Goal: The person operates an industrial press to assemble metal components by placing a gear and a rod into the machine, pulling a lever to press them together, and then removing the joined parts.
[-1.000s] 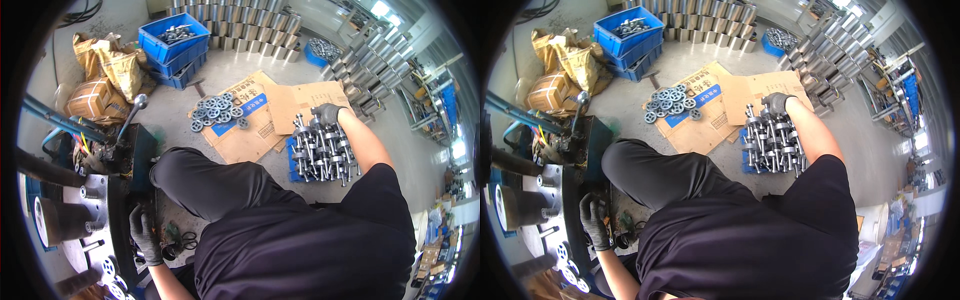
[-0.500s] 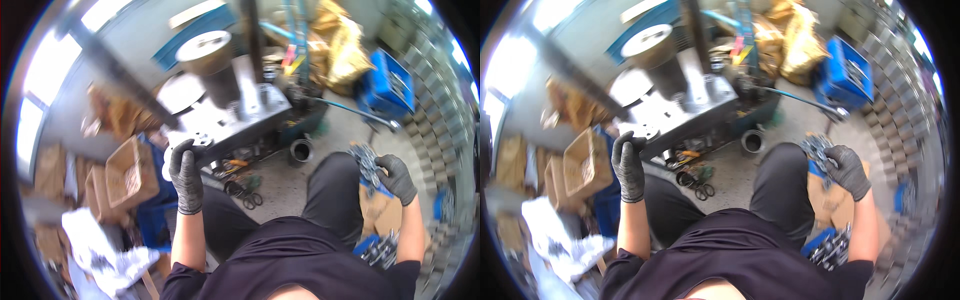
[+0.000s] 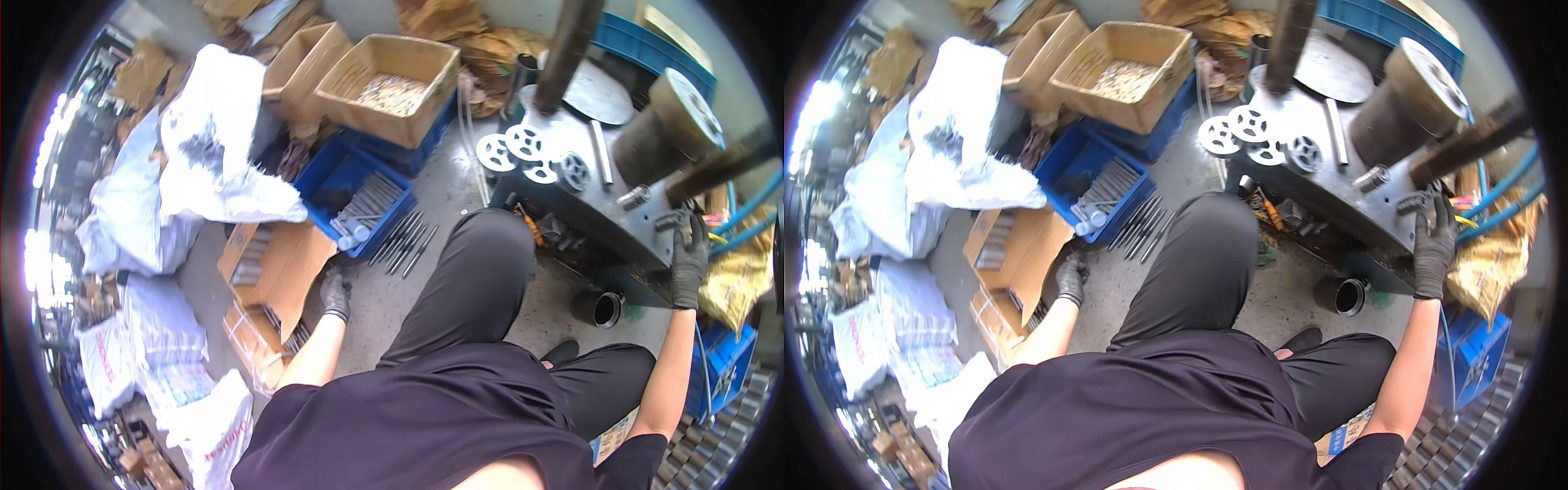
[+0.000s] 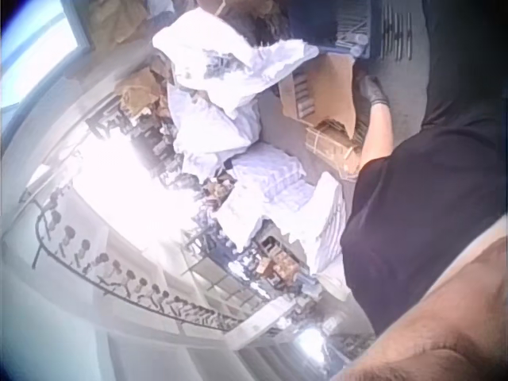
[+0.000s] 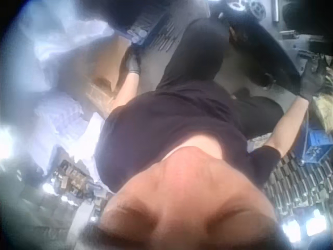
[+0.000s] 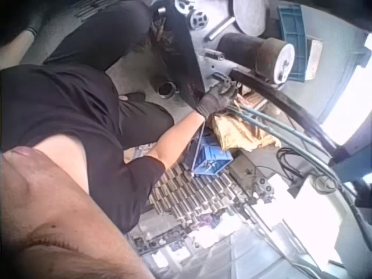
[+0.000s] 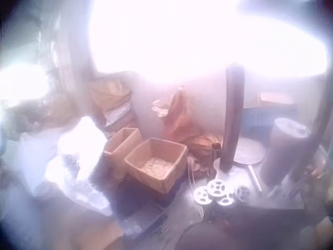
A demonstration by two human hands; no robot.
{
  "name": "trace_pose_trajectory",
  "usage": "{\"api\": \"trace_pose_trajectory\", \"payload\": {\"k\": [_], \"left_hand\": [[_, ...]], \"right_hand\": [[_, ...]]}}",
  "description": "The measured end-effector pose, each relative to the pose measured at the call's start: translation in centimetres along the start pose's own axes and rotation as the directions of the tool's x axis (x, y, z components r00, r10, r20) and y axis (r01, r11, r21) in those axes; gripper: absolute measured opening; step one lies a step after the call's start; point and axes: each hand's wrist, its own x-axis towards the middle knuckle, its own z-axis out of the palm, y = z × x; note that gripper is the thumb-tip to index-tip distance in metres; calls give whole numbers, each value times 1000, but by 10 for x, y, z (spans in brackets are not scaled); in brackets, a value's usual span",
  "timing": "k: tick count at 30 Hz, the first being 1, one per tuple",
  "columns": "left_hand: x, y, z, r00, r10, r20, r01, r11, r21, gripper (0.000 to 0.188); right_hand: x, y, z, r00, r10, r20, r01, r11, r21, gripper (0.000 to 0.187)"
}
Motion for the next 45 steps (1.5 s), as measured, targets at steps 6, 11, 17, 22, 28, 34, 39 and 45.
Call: {"api": "trace_pose_trajectory", "payload": {"k": [6,11,17,22,28,34,39,45], "left_hand": [[4,-159,-52,999,54,1,-50,916,399,28],[-26,-112,49,953,117,281,-290,628,722,41],[-2,-61,150,809,294,508,-587,363,724,36],[29,-61,196,864,147,482,-502,158,850,29],[-1,-48,193,798,-98,594,-539,323,778,48],[-82,59,155,792,79,606,-91,996,-10,20],[-166,280,199,430,713,554,-435,701,-565,35],[-331,348,313,121,720,684,-99,694,-713,36]], "right_hand": [[-5,5,50,994,79,77,-96,965,243,39],[-8,0,38,996,82,19,-84,987,137,34],[-23,-19,17,956,257,-140,-218,945,242,31],[-38,-27,-1,949,288,-128,-197,859,472,36],[-43,-13,-11,901,418,-115,-294,785,545,31],[-14,-99,-63,834,517,193,-210,-26,977,29],[10,-140,-78,854,430,293,-168,-305,937,38],[-24,-151,-45,778,426,461,-243,-473,847,36]]}}
